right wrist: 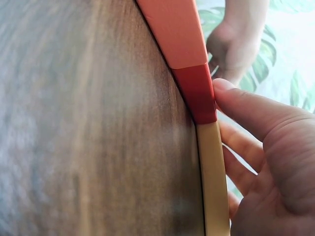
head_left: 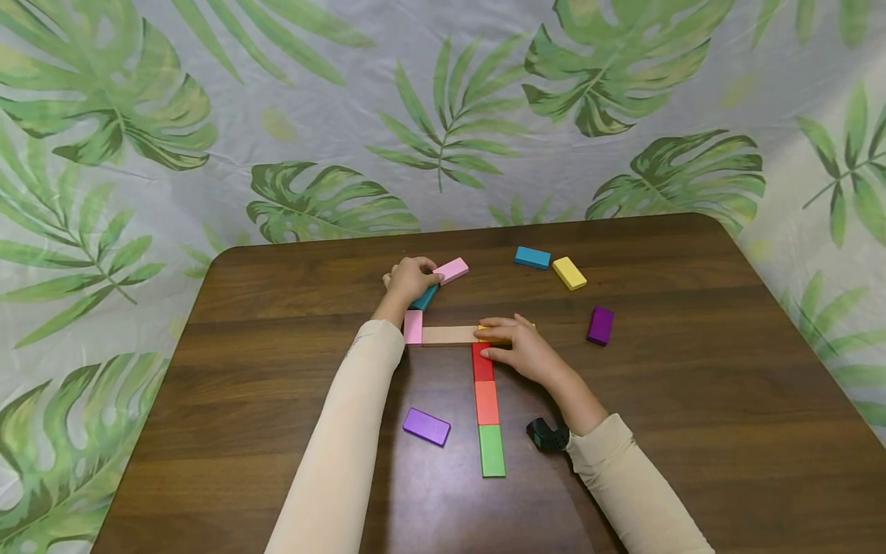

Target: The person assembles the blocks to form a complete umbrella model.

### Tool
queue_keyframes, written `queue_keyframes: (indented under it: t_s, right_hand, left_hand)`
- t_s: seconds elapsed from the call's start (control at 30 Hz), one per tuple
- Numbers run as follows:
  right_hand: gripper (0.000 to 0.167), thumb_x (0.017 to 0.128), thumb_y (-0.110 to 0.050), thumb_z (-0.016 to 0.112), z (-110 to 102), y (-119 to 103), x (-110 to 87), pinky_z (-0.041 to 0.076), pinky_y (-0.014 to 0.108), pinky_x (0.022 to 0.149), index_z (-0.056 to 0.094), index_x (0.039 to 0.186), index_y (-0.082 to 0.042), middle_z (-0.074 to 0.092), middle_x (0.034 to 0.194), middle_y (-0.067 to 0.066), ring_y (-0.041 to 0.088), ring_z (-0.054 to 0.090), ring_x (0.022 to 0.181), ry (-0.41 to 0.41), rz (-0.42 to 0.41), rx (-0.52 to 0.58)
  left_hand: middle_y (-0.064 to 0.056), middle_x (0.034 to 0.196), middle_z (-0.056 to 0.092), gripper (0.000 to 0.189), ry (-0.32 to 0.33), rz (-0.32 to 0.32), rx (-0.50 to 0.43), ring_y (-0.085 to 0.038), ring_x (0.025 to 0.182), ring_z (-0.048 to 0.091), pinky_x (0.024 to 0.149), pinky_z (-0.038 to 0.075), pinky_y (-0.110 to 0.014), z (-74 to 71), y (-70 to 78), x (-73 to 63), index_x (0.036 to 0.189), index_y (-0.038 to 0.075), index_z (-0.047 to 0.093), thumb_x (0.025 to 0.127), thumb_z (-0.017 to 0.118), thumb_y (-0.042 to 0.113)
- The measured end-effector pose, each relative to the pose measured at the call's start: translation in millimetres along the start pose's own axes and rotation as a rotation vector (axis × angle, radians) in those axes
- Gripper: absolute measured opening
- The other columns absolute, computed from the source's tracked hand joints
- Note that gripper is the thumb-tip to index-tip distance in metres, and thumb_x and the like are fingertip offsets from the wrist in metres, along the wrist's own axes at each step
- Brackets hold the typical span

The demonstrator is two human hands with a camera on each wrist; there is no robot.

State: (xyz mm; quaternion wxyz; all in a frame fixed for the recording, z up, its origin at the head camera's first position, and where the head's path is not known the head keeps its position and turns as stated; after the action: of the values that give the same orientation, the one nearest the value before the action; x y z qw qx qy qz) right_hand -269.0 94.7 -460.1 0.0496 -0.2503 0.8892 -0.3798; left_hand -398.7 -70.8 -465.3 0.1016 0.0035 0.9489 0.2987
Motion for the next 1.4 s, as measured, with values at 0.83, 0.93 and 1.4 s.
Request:
queue_keyframes:
  t_s: [0.83, 0.93, 1.4]
  right_hand:
    - [0.033, 0.081, -0.013, 0.067, 0.4, 0.1, 0.2, 0.007, 0.047, 0.104, 0.064, 0.113, -0.006, 0.053, 0.123, 0.012, 0.026, 0.044, 0.117, 0.003, 0.007, 0.008]
    - [0.033, 0.081, -0.014, 0.067, -0.1, 0.3, 0.5, 0.007, 0.047, 0.104, 0.064, 0.113, -0.006, 0.054, 0.122, 0.012, 0.026, 0.044, 0.117, 0.003, 0.008, 0.004]
    - [0.034, 0.081, -0.015, 0.067, -0.1, -1.4, -0.3, 0.007, 0.047, 0.104, 0.063, 0.114, -0.006, 0.053, 0.123, 0.012, 0.027, 0.044, 0.117, 0.001, 0.012, 0.006]
  left_hand:
    - [-0.008, 0.114, 0.049, 0.041, -0.014, 0.119, 0.002, -0.029, 0.108, 0.042, 0.086, 0.028, -0.047, -20.2, 10.5, -19.3, 0.122, 0.013, 0.052, 0.088, 0.055, 0.036]
    - [-0.009, 0.119, 0.047, 0.04, -0.005, 0.193, 0.001, -0.03, 0.11, 0.041, 0.087, 0.03, -0.048, -25.0, 19.1, -31.5, 0.123, 0.011, 0.051, 0.089, 0.055, 0.033]
    - [-0.013, 0.138, 0.034, 0.058, -0.213, 0.4, 0.051, -0.033, 0.123, 0.027, 0.097, 0.026, -0.045, -16.2, 9.1, -47.8, 0.135, 0.011, 0.042, 0.082, 0.066, 0.015]
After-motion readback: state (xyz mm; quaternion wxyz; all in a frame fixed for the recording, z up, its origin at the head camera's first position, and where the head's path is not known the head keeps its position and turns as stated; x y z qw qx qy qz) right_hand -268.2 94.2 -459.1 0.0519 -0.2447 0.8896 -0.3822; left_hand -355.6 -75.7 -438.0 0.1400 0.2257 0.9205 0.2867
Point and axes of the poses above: each hand's wrist, its own x-axis towards the middle knuckle, its own z-axis out of the palm, y = z × x, the point moved 9 cm from there along x, towards the middle knuckle
